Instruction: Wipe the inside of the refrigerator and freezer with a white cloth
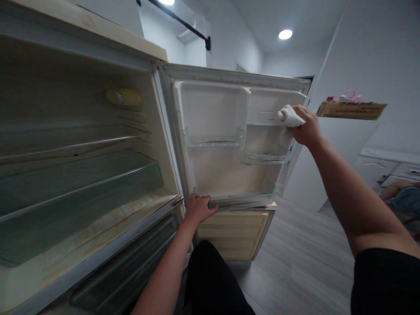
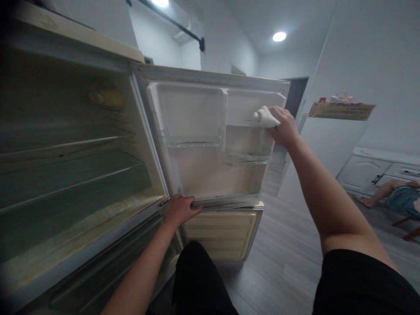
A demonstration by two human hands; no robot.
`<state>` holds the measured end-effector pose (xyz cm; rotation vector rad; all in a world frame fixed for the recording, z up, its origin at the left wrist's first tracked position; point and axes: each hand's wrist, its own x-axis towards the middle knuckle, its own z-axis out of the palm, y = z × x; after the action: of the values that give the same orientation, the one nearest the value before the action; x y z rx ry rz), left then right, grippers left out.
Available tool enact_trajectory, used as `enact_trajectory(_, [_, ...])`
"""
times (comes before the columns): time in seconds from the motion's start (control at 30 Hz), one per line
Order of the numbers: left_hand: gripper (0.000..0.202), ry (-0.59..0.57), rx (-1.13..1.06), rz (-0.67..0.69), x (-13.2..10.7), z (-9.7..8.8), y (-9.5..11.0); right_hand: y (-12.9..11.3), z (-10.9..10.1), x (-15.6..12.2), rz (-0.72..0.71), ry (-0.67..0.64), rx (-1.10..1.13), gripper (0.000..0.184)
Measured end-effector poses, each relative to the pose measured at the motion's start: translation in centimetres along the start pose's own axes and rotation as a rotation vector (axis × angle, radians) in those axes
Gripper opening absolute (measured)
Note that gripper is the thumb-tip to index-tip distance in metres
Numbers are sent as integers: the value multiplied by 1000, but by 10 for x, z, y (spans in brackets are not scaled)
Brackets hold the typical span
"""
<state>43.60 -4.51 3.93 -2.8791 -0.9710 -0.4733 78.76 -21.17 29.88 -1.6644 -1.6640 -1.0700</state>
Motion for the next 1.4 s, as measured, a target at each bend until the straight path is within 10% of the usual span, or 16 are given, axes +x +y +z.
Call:
enact_trajectory(0.17, [43,2,4,-12,-3,-2,-2,-25,23,-19,139,129,-88,53])
enact_trajectory(0.4, [42,50,30,64,-12,3,-14,-89,37,-16,-500,-180,-13,41])
enact_trajectory(0.7, [37,63,17,114,-20,2,-26,-93,25,-24,-693,-121,52,36])
enact_trajectory(1.03, [36,90,13,152,-25,3,-37,-106,24,-28,17,-123,332,36])
enact_trajectory(1.4, [35,107,19,162,-25,4,-38,-135,50,-15,482,0,1052,23])
